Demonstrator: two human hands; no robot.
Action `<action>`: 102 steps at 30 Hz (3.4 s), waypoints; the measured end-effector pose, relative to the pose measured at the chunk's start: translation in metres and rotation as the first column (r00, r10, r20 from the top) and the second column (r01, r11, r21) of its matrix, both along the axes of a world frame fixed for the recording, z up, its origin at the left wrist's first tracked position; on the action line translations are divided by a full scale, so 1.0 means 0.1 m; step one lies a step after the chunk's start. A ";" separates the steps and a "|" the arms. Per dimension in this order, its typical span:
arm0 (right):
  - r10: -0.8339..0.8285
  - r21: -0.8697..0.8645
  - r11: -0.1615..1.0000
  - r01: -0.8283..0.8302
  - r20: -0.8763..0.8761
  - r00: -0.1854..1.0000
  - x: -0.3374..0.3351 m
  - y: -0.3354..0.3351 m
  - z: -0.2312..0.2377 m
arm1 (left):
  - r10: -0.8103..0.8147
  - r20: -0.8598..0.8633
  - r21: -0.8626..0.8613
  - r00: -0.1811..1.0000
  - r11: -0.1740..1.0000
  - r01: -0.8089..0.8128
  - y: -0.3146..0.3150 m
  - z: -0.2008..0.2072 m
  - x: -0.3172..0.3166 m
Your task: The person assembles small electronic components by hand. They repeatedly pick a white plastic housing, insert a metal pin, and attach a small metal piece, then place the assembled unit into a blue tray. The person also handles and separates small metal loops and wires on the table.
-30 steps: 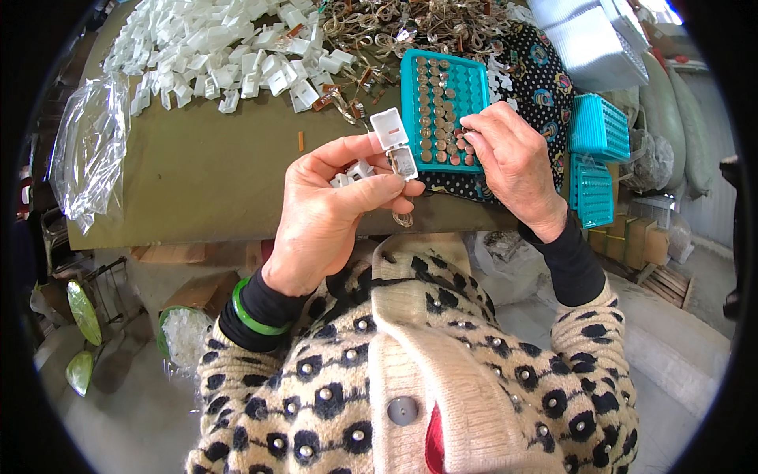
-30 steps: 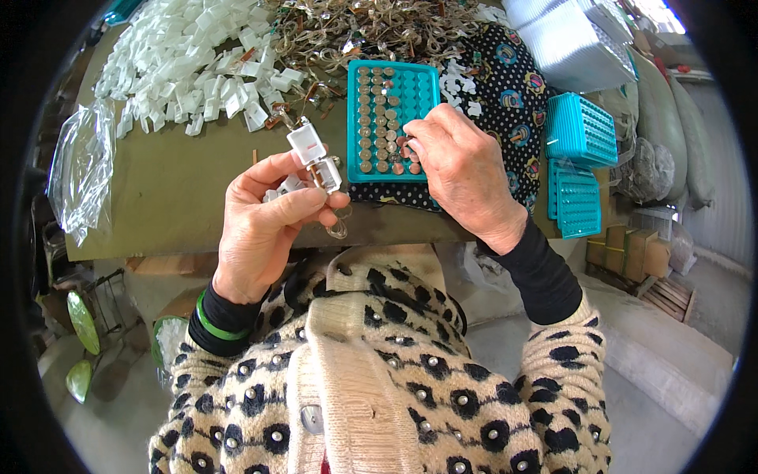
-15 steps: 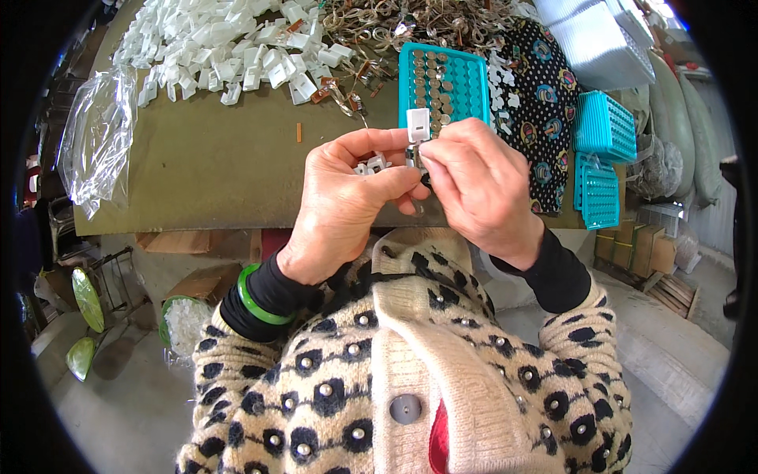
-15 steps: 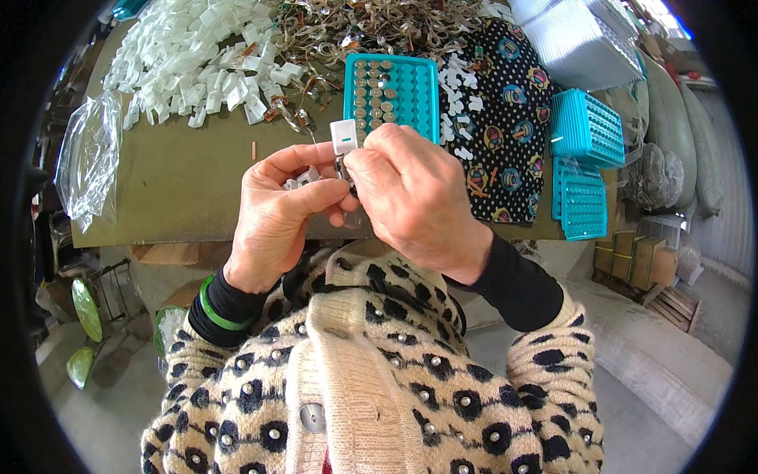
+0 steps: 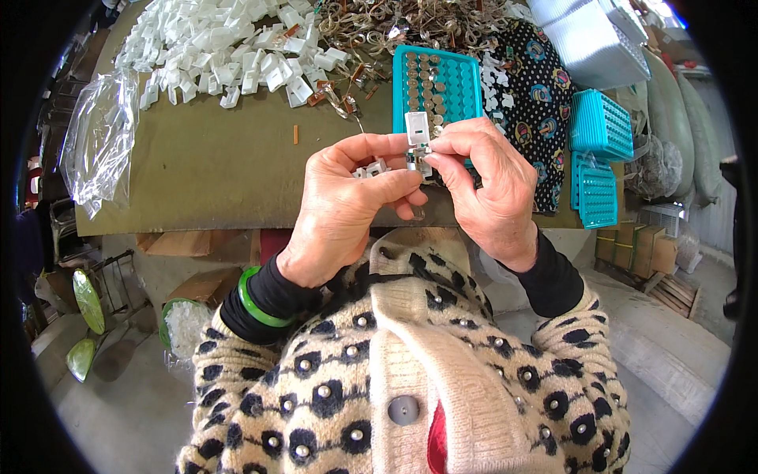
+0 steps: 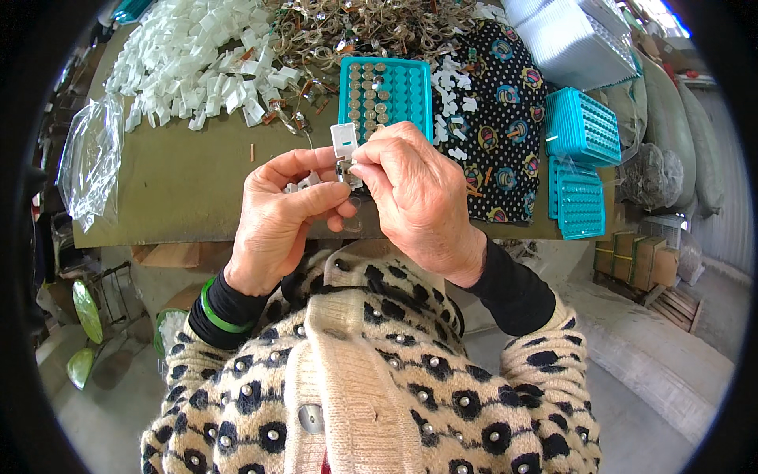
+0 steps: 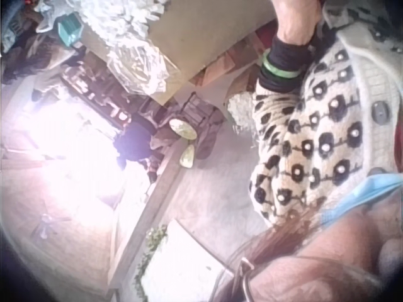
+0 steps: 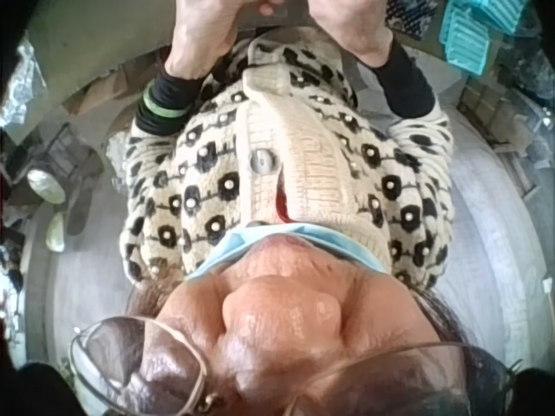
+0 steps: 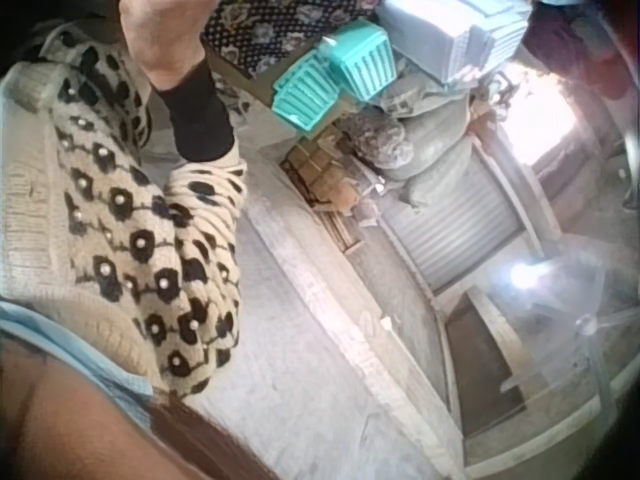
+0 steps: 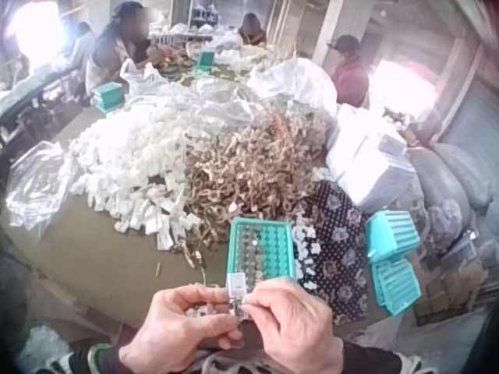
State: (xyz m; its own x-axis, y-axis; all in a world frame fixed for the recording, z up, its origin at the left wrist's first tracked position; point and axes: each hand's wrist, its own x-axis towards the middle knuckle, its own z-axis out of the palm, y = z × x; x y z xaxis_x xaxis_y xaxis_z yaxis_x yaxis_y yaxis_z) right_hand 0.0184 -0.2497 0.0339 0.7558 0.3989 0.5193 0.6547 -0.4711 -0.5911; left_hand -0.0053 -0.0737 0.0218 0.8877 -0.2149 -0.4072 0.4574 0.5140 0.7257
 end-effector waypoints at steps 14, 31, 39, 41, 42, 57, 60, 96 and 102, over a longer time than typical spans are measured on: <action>-0.150 -0.134 0.976 0.172 0.159 0.976 0.43 -0.04 -0.05 | 0.011 -0.035 -0.125 0.999 0.992 -0.015 0.13 -0.11 0.01; -0.020 -0.100 0.995 0.012 -0.085 0.996 0.36 0.11 0.11 | 0.035 0.008 -0.323 0.999 0.946 -0.031 0.32 -0.25 0.13; -0.016 0.001 1.000 0.016 0.150 0.989 0.23 0.37 -0.01 | 0.071 0.015 -0.426 0.997 0.903 -0.058 0.31 -0.30 0.11; -0.037 0.019 0.999 0.034 0.188 0.981 0.22 0.39 -0.03 | 0.080 0.005 -0.438 0.997 0.896 -0.070 0.30 -0.29 0.10; -0.030 0.014 1.000 0.028 0.197 0.980 0.22 0.39 -0.04 | 0.085 -0.004 -0.431 0.996 0.899 -0.079 0.29 -0.29 0.09; 0.462 0.599 0.800 0.044 -0.661 0.592 0.12 0.21 0.14 | 0.156 0.217 -0.246 0.964 0.964 -0.101 0.19 -0.12 -0.06; 0.602 0.730 0.661 0.173 -0.654 0.459 0.08 0.21 0.14 | 0.141 0.283 -0.224 0.949 0.971 -0.077 0.17 -0.07 -0.11; 0.221 0.140 0.965 -0.222 0.027 0.975 0.10 0.52 0.02 | 0.240 0.091 -0.489 0.967 0.856 -0.167 0.25 -0.24 -0.14; 0.207 0.092 0.968 -0.232 0.223 0.953 0.12 0.57 -0.12 | 0.150 0.049 -0.615 0.987 0.784 -0.088 0.21 -0.29 -0.13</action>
State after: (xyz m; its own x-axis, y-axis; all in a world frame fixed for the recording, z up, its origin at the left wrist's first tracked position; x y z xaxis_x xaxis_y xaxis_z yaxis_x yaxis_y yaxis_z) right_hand 0.0300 -0.1930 0.0224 0.5250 0.4701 0.7095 0.8495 -0.2385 -0.4706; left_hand -0.0184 -0.0522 -0.0074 0.9488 -0.2809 -0.1447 0.3114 0.9087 0.2780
